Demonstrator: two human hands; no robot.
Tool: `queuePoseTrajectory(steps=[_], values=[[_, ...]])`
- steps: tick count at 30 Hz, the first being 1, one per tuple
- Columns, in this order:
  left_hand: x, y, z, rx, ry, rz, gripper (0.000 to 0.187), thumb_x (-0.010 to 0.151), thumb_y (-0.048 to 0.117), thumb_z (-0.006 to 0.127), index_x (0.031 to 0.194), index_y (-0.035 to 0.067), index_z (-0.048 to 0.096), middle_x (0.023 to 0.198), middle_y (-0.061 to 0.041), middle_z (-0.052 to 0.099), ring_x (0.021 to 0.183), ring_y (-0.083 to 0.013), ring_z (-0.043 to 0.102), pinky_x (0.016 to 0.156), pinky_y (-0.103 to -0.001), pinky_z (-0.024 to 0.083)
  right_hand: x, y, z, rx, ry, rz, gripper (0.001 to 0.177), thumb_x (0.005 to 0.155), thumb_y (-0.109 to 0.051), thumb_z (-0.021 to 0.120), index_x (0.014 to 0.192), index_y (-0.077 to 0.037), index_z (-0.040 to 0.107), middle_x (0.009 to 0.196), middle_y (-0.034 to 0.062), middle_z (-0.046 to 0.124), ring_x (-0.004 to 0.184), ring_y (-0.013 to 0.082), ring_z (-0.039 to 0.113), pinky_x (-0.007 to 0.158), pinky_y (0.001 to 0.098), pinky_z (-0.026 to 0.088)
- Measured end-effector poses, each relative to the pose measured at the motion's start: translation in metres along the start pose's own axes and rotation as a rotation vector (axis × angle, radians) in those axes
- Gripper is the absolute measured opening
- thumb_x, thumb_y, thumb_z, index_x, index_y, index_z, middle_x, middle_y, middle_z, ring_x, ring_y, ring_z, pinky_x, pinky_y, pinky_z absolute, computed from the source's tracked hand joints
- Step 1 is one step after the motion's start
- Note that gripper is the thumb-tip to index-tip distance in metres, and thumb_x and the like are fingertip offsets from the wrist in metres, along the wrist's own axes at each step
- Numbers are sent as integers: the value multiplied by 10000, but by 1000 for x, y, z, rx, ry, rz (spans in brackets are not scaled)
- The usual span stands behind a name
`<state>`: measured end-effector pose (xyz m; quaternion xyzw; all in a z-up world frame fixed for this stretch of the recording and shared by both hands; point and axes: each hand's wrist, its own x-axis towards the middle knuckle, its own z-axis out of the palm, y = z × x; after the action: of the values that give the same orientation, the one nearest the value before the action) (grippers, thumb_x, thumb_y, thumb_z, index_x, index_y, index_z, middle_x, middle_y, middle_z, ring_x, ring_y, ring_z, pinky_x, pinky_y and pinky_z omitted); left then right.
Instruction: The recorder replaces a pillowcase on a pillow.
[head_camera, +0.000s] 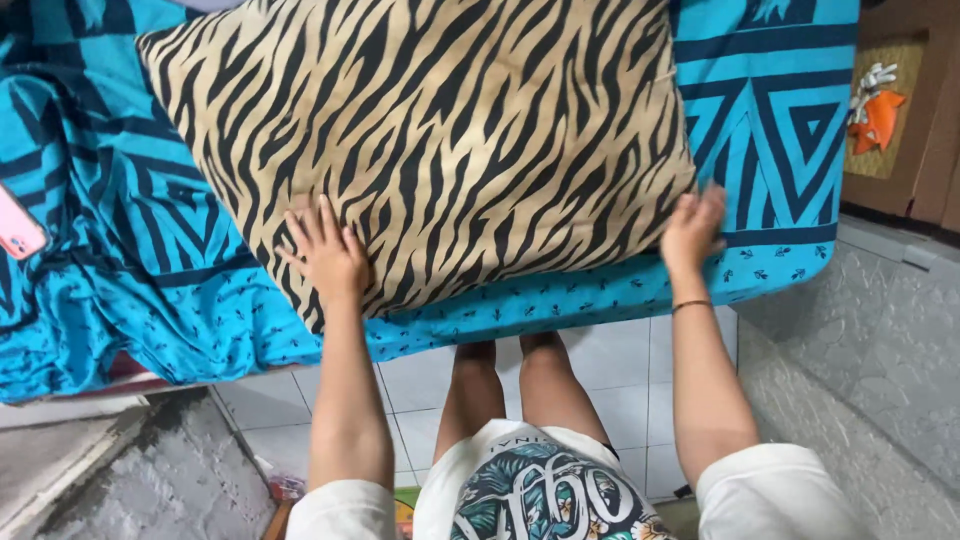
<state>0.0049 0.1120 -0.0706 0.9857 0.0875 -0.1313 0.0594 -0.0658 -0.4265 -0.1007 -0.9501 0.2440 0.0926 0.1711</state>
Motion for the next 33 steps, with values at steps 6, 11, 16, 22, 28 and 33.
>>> queuePoseTrajectory(steps=[6,11,16,22,28,33], values=[[-6,53,-4,-322,248,-92,620,1004,421,475,1590,232,398,1698,-64,279,1583,-251,252,1242,-645,92,-30,-110,-2,222,369,-16,722,1140,-360,527,1702,-73,178,1774,180,169,1652,410,125,1307,661,66],[-43,139,5,-121,50,355,653,980,399,548,1601,279,384,1724,-86,223,1599,-341,192,1225,-697,-15,-83,-242,34,114,109,-530,802,980,-410,604,1617,-19,315,1686,247,192,1551,484,152,1229,667,47],[-56,35,28,-122,93,247,672,952,438,594,1596,394,406,1721,-18,247,1587,-287,240,1235,-667,35,-77,-229,30,-247,-111,-633,721,983,-481,587,1614,-193,392,1712,140,226,1604,368,188,1246,689,28],[-93,-92,48,-379,115,-539,807,915,579,633,1551,148,386,1634,-92,337,1483,-284,376,1186,-610,165,-49,-109,31,-86,169,-243,976,999,-558,698,1658,-14,227,1720,230,167,1585,442,112,1219,669,37],[-120,-90,131,-922,625,-1072,766,901,379,789,1470,27,415,1459,-206,474,1295,-357,552,1096,-442,493,-49,-72,52,750,322,441,1138,857,-578,791,1617,-125,77,1644,162,190,1516,394,279,1212,576,277],[-97,-41,95,-2274,476,-1450,684,796,369,752,1392,164,486,1411,-87,584,1208,-322,621,1024,-545,519,-31,-80,38,1826,-349,811,853,848,-584,683,1550,-162,443,1623,96,451,1453,357,473,1156,586,434]])
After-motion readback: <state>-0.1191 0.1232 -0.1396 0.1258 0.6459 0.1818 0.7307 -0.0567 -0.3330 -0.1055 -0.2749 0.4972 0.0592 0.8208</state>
